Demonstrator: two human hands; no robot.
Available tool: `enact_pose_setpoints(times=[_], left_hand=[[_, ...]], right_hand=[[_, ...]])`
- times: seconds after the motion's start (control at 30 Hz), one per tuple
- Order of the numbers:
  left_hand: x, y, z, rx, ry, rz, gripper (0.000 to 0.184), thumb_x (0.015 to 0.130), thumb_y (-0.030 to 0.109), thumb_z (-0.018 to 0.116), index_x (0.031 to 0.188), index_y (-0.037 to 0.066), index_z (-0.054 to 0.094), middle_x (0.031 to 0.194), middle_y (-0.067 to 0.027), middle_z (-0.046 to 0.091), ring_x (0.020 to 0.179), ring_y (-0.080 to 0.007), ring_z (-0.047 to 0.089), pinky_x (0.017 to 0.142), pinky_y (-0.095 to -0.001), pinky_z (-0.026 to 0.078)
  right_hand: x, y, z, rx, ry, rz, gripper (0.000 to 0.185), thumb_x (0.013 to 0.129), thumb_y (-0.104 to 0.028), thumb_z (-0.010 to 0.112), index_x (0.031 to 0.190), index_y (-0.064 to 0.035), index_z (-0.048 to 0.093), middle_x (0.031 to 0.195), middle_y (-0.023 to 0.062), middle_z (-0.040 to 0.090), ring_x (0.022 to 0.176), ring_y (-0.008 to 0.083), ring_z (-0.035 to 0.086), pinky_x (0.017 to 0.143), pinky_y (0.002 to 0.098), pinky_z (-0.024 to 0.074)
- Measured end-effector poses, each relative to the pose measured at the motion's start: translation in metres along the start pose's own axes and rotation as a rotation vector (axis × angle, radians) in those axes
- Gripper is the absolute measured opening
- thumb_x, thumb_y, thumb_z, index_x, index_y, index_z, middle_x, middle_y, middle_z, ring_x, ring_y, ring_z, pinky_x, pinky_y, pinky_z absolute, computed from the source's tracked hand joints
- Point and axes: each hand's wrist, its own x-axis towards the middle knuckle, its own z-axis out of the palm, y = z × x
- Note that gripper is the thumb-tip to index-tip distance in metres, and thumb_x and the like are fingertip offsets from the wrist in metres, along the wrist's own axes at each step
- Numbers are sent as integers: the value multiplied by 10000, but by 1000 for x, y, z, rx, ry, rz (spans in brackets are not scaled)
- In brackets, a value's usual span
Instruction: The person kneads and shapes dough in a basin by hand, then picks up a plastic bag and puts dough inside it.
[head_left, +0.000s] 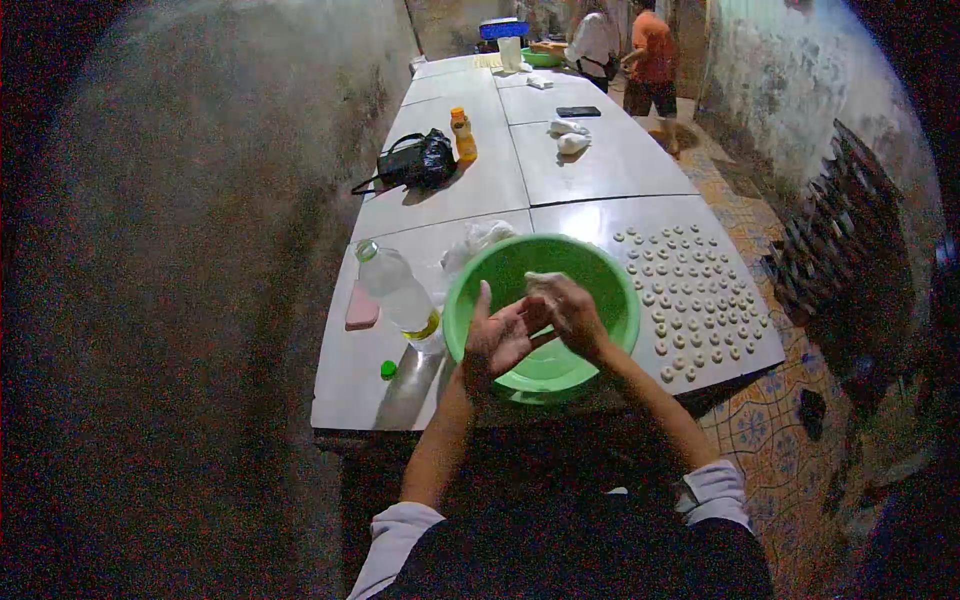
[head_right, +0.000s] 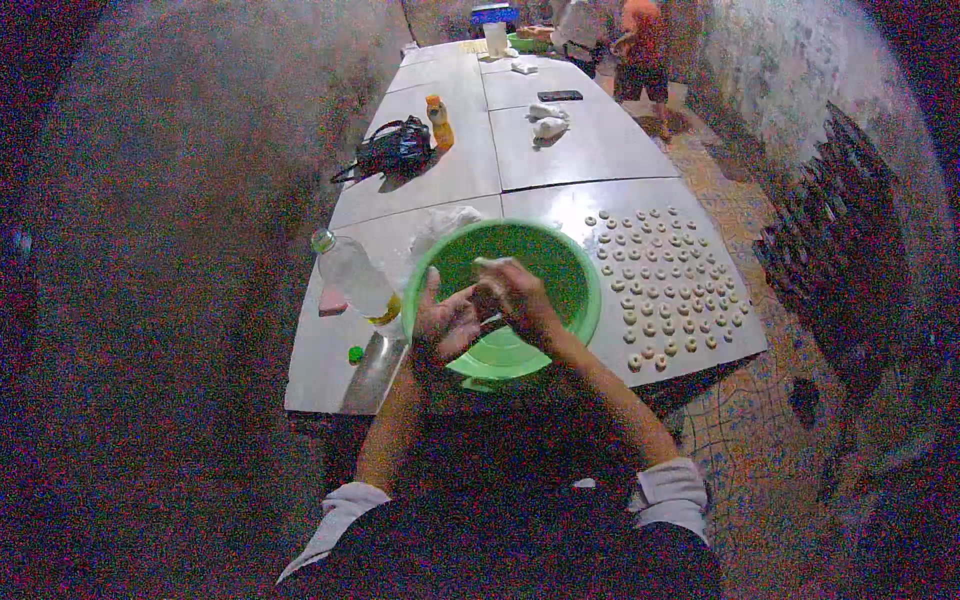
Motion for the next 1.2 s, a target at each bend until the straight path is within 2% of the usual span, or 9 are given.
enact_pose_setpoints(times=[0.07, 0.17, 0.4, 0.57, 0.8, 0.93, 0.97, 1.1, 1.2], left_hand=[[-3, 1, 1, 62, 2, -24, 793, 793, 629, 302, 1247, -21, 291, 1203, -168, 417, 1115, -264, 395, 963, -421, 274], [-4, 2, -8, 184, 201, 13, 637, 846, 518, 325, 1266, 41, 282, 1276, -159, 360, 1133, -278, 382, 958, -468, 271], [-8, 1, -18, 380, 371, 169, 529, 866, 438, 357, 1256, 83, 321, 1273, -78, 382, 1149, -238, 370, 955, -439, 290], [-9, 2, -19, 395, 376, 173, 497, 868, 418, 368, 1244, 95, 339, 1264, -74, 394, 1143, -229, 379, 945, -431, 304], [-13, 0, -14, 586, 489, 255, 407, 871, 340, 379, 1221, 133, 382, 1246, -20, 415, 1123, -190, 389, 936, -417, 290], [-14, 5, -23, 788, 469, 314, 398, 885, 335, 351, 1231, 140, 377, 1221, -2, 430, 1121, -171, 393, 933, -419, 291], [-15, 5, -24, 813, 444, 332, 391, 884, 323, 353, 1230, 141, 379, 1230, -1, 420, 1119, -171, 393, 932, -419, 289], [-14, 4, -13, 752, 500, 306, 393, 882, 333, 352, 1224, 142, 387, 1245, 2, 388, 1097, -170, 404, 922, -428, 291], [-10, 3, -15, 822, 542, 382, 382, 864, 284, 408, 1200, 101, 404, 1206, -39, 424, 1079, -176, 420, 912, -389, 311]], right_hand=[[9, 8, 0, 153, 130, 72, 266, 847, -175, 477, 1068, -29, 503, 853, 87, 564, 764, 202, 564, 671, 321, 469], [15, 20, -11, 1227, 330, 621, 296, 841, -278, 492, 1026, -48, 510, 708, 12, 531, 634, 135, 522, 551, 258, 450], [17, 39, -8, 1263, 189, 593, 341, 830, -171, 506, 1133, -52, 404, 918, 85, 507, 662, 124, 478, 521, 232, 419], [21, 35, -5, 1055, 89, 734, 199, 869, -314, 439, 859, -120, 480, 583, -32, 411, 455, 76, 384, 373, 203, 298], [22, 27, -2, 1112, 94, 860, 337, 829, -479, 438, 802, -144, 470, 562, -29, 439, 471, 112, 446, 447, 264, 397], [19, 13, -8, 1213, 7, 840, 524, 812, -545, 403, 1097, -108, 447, 877, 89, 539, 786, 226, 551, 676, 404, 444], [16, 20, -13, 1199, -105, 839, 580, 828, -541, 353, 1226, -122, 399, 1143, 112, 468, 1091, 223, 412, 832, 433, 347], [5, 30, -12, 955, -271, 787, 518, 823, -485, 414, 1236, -172, 402, 1247, 73, 405, 1120, 231, 380, 915, 493, 218], [3, 11, -14, 660, -250, 807, 455, 833, -370, 459, 1219, -133, 425, 1178, 35, 466, 1074, 184, 420, 849, 460, 336]])
